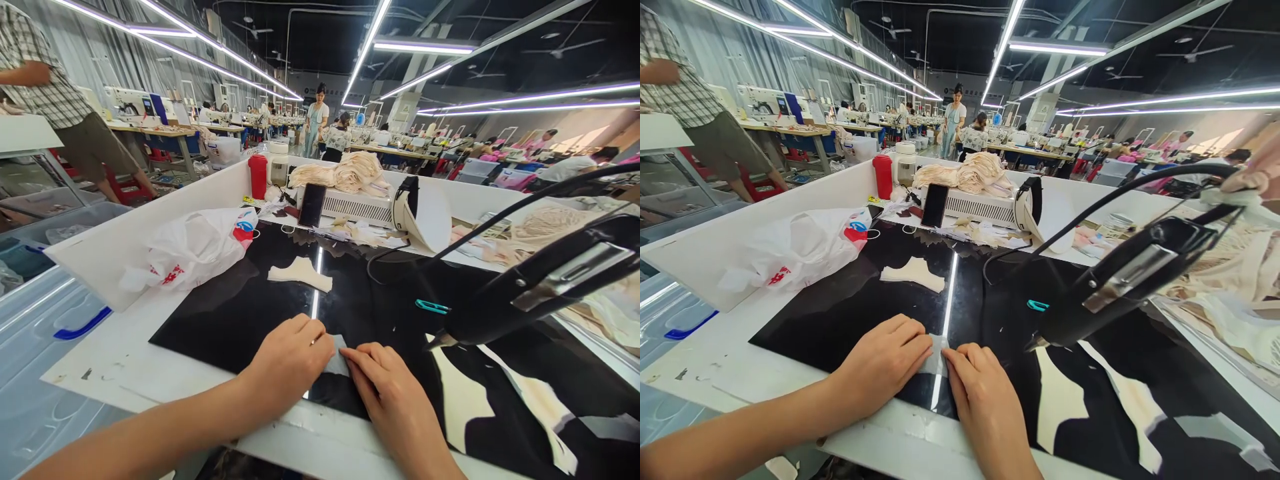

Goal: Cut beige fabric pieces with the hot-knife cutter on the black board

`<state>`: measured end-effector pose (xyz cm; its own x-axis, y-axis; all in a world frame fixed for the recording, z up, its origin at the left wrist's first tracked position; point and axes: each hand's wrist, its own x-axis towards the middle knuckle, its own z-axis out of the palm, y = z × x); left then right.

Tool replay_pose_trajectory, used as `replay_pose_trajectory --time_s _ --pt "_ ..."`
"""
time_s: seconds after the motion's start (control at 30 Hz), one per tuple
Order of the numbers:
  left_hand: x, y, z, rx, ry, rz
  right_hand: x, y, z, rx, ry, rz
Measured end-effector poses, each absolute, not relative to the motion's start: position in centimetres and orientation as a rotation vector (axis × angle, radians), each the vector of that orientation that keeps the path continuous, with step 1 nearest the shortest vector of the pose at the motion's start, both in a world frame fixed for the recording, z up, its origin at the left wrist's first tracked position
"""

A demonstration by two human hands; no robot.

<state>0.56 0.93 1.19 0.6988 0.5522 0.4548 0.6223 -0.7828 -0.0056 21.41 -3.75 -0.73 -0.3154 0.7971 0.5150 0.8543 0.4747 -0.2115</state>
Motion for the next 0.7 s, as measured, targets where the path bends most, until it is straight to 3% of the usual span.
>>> replay_pose_trajectory --time_s 0.13,0.7 --pt "1.1 0.4 0.8 -2.783 -0.758 -0.819 21.3 -3.8 -0.8 -1.364 -2.165 -0.166" --pt "1.3 0.5 0.0 -2.864 -0.735 -0.748 22.5 -4.7 0.5 -1.283 -2.058 -0.192"
